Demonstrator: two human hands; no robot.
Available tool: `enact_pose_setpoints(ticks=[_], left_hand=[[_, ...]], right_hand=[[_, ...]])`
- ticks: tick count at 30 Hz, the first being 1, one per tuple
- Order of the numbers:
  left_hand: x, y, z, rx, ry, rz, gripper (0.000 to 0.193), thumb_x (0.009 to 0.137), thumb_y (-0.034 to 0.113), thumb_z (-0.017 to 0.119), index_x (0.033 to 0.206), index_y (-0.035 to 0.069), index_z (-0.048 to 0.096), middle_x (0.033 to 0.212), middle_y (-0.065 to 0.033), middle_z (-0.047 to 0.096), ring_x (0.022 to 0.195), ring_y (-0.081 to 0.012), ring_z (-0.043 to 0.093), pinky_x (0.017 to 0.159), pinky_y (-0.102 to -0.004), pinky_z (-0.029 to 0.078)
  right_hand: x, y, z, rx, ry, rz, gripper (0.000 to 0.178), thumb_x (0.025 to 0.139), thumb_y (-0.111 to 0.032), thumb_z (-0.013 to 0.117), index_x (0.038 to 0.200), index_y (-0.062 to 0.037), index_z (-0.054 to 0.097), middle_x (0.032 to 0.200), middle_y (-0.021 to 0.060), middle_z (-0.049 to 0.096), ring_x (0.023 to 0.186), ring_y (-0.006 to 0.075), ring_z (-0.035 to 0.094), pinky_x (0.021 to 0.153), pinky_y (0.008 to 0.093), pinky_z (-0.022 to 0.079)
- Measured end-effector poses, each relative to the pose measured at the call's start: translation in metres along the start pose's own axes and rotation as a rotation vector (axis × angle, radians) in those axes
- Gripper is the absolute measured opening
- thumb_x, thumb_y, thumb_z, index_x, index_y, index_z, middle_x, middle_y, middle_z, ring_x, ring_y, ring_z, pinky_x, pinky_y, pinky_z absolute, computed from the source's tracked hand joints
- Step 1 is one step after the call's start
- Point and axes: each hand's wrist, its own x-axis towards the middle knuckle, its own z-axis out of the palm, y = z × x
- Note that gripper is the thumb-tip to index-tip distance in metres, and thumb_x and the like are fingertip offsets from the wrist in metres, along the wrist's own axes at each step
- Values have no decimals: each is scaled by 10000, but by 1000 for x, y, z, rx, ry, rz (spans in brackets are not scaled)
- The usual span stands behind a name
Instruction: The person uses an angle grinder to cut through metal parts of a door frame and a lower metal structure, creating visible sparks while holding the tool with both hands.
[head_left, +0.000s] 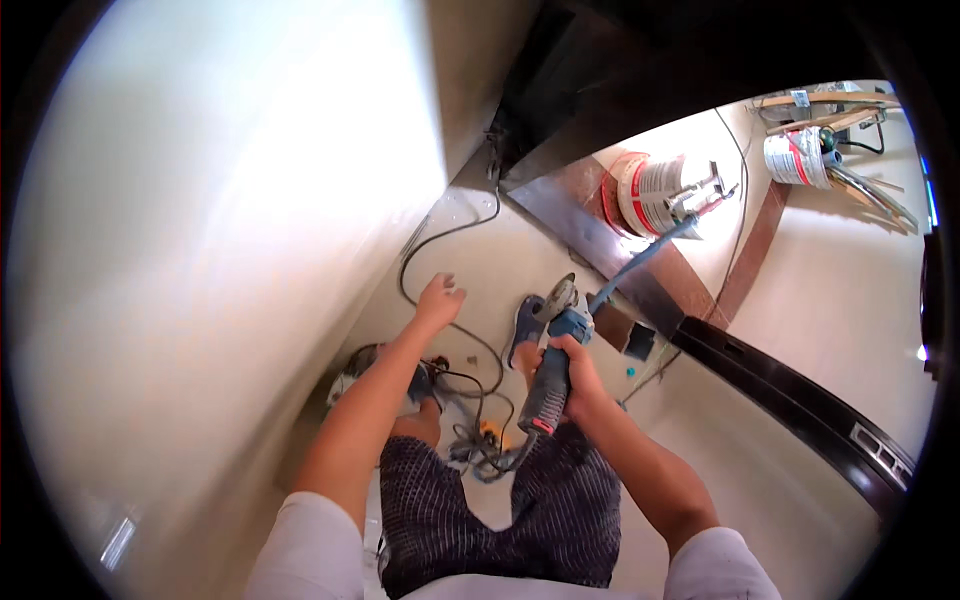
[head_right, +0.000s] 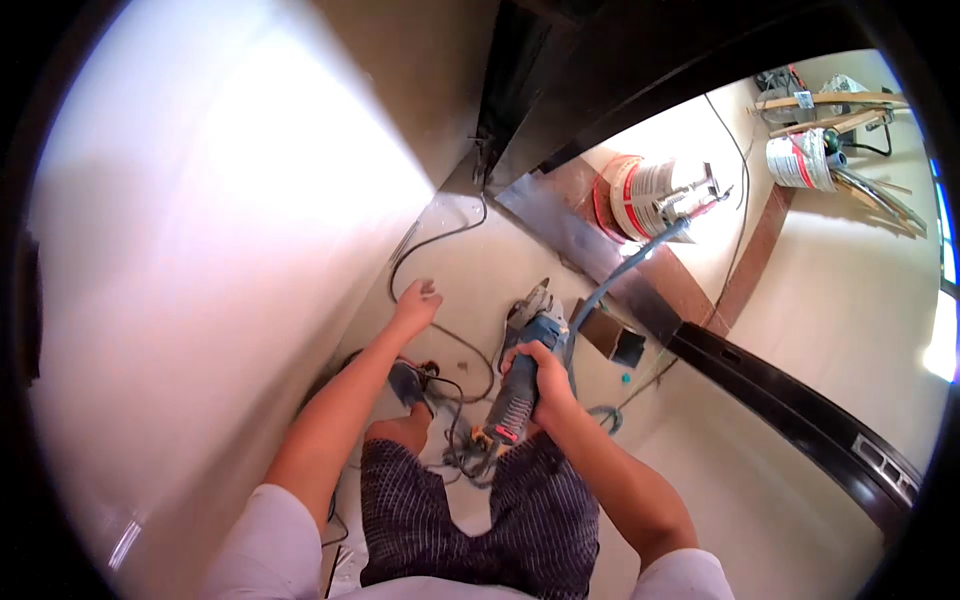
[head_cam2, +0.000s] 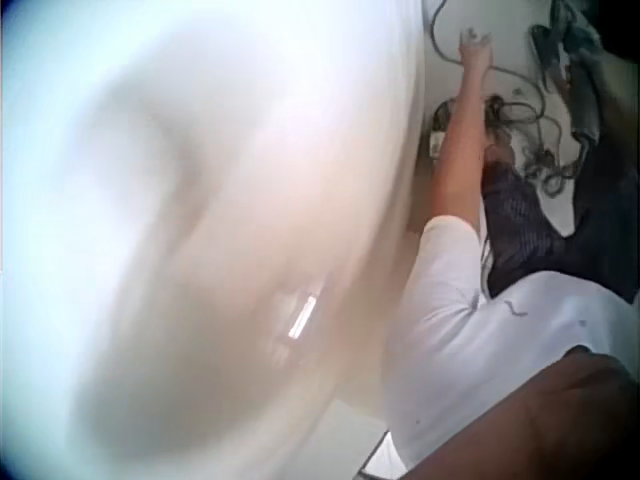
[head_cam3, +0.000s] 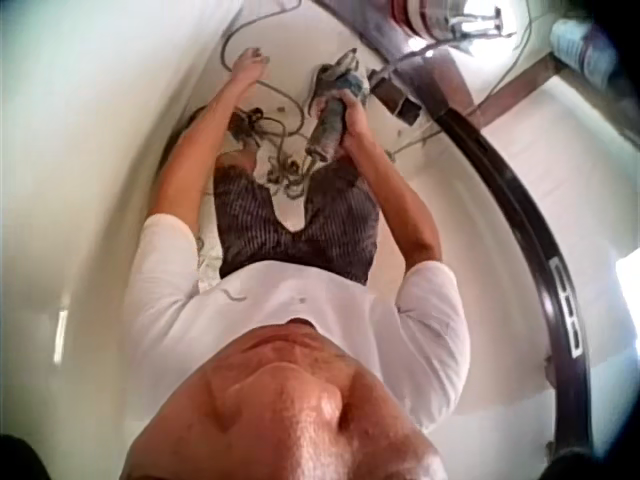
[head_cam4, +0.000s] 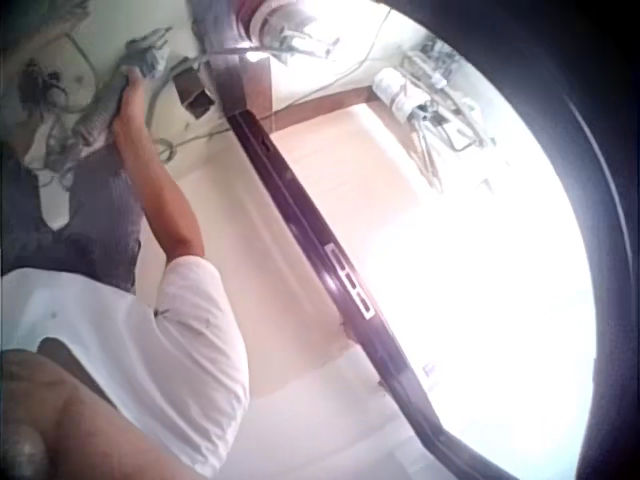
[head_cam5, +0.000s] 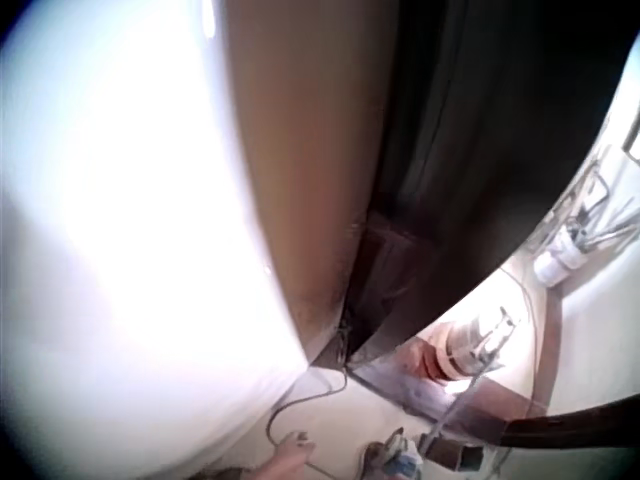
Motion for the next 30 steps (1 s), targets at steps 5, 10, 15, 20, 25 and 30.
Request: enact_pose_setpoints(ticks=[5,10,15,20,25,30], left_hand=[[221,0,64,73,-14,23,858,957,479,709,1536,-112,480,1550,-370,537,1477,-456,523,1214,-482,443],[356,0,81,-50,114,281,885,985,634,581,1550,-45,517,1540,-327,573,1443,-455,558,1194,-487,456],[414,27,103,-104,163,114,834,996,695,536,1418,-15,656,1497,-302,619,1372,-466,608,1144,-502,495],[450,4,69,134,115,268,775,1020,686,503,1362,22,711,1378,-300,690,1285,-457,668,1087,-515,530],[413,19,83,172,136,424,750,1013,681,518,1329,37,740,1326,-300,715,1260,-466,678,1081,-520,537],[372,-9,76,367,83,229,818,1008,674,521,1285,-67,731,1347,-318,700,1319,-460,645,1128,-507,514]], right_hand=[[105,-28,-11,78,53,25,230,936,-222,689,984,-14,604,854,130,671,765,270,683,735,420,608],[166,-42,-15,-22,89,0,247,916,-241,720,1005,-41,606,863,95,663,740,236,676,724,408,616],[163,-40,-14,-27,166,-216,275,907,-250,730,1072,-62,615,920,86,681,791,240,693,754,416,616],[147,4,8,52,134,-358,365,911,-243,739,1202,-86,584,966,76,673,778,201,672,712,375,585],[109,8,-23,122,169,-389,377,910,-218,728,1232,-64,606,982,92,678,811,230,684,727,416,597],[109,22,-34,119,218,-438,362,914,-227,725,1216,-66,609,975,91,688,815,225,687,735,416,601]])
